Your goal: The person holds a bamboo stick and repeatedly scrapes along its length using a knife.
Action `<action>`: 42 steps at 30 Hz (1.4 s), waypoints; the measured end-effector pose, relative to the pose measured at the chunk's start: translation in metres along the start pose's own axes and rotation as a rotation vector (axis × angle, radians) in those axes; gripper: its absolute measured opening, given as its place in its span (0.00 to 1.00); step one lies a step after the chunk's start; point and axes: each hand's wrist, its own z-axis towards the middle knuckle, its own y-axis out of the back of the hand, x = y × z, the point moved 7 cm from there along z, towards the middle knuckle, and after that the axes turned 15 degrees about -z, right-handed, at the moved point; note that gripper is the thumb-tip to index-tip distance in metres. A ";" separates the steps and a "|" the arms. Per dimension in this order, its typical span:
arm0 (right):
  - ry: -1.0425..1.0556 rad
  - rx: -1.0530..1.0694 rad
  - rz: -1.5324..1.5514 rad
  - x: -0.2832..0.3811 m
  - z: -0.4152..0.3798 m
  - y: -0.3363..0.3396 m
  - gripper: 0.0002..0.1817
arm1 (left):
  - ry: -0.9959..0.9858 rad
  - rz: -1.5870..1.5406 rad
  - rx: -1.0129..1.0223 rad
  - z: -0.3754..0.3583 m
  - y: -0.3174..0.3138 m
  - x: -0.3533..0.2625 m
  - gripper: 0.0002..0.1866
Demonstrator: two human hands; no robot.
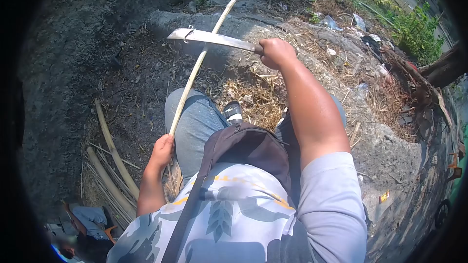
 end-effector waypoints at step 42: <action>-0.090 0.066 0.205 -0.015 0.014 -0.006 0.20 | 0.240 -0.156 0.082 0.004 -0.007 -0.019 0.24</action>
